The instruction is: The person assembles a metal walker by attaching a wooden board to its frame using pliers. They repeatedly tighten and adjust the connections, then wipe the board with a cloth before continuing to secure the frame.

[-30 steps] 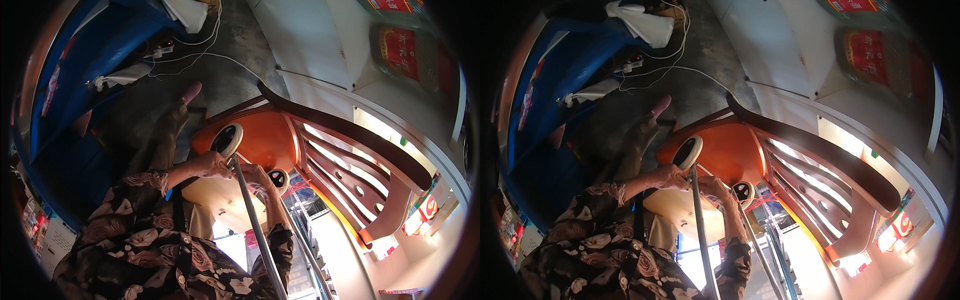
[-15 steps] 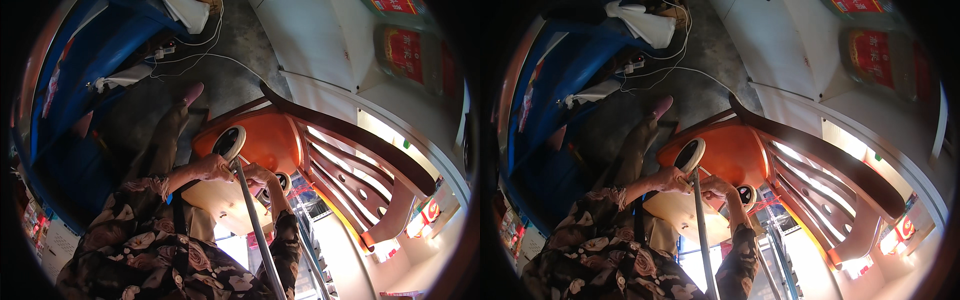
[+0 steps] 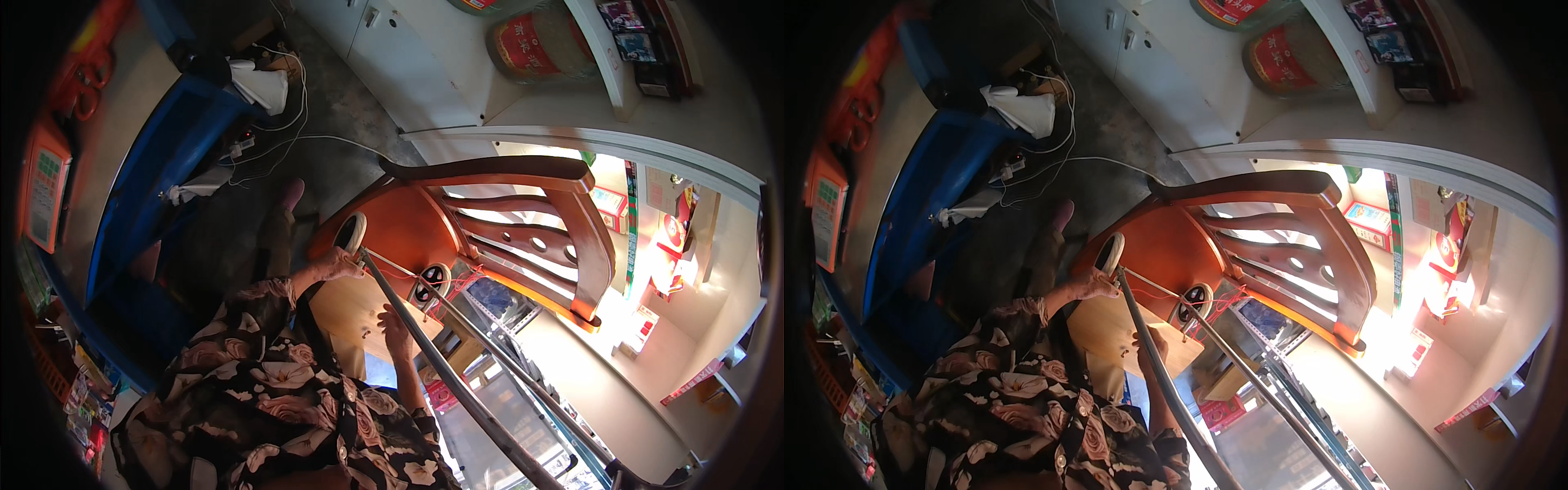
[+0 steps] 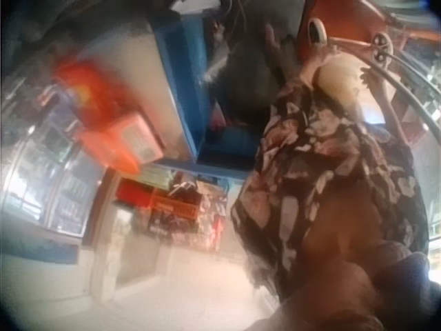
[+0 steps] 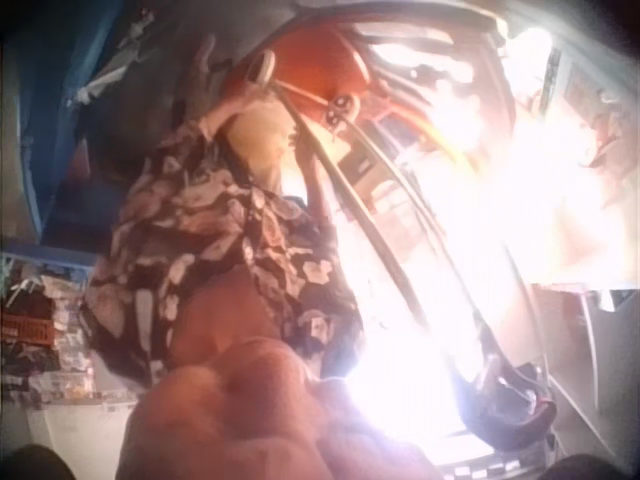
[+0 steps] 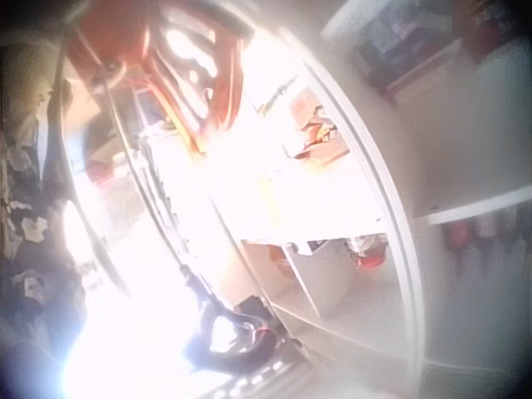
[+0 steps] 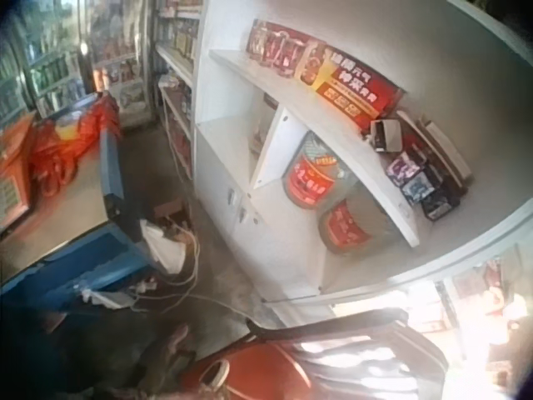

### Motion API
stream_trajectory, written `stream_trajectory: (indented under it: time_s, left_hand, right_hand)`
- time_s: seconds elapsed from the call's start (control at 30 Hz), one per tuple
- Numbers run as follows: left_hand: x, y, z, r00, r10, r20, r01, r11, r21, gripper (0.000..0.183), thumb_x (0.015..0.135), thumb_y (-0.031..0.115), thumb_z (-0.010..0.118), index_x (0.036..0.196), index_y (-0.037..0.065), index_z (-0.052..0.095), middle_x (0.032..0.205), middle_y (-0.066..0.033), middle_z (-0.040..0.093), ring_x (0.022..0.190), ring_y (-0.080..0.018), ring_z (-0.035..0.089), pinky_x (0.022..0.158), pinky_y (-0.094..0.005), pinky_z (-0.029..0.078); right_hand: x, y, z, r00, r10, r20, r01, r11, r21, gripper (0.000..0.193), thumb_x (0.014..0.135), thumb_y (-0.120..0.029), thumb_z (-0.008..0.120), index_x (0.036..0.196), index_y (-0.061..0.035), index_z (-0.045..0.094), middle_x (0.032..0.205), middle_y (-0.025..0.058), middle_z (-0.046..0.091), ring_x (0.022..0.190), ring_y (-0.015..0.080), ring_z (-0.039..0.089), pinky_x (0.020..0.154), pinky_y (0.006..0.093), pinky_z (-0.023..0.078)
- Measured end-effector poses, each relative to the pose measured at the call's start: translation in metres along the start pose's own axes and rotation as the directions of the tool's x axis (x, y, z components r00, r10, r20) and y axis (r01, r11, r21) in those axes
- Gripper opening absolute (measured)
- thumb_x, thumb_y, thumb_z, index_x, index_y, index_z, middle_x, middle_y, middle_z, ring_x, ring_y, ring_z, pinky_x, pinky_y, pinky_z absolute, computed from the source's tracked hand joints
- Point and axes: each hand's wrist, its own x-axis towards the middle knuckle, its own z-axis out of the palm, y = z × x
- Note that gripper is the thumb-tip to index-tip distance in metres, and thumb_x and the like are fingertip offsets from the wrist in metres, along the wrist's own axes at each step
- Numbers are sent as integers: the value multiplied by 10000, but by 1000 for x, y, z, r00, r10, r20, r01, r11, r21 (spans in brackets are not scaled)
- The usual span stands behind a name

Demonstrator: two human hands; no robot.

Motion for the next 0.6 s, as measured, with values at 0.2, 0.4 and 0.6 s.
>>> stream_trajectory:
  time_s: [0.2,0.4,0.6]
  left_hand:
    - [4,-4,-12,992,-126,-25,128,984,128,292,685,253,781,830,8,715,776,-17,680,734,-81,599,694,-214,453]
    - [8,19,-7,999,-51,-10,51,998,44,244,681,193,781,820,15,690,787,-18,665,731,-101,600,719,-229,460]
    - [27,36,-14,983,-175,60,159,965,211,233,725,216,741,819,9,691,797,-31,678,800,-115,622,772,-249,463]
  right_hand:
    - [-45,17,48,971,-209,113,237,897,-374,252,856,-100,471,1052,-16,604,821,119,663,650,210,641,612,316,506]
    - [-96,51,55,992,82,-94,-102,968,-230,291,822,-156,573,1050,18,622,824,129,673,725,194,649,677,311,509]
    - [-133,84,69,960,198,-199,-195,980,36,341,819,-231,535,1060,-15,640,882,169,674,816,278,651,750,344,495]
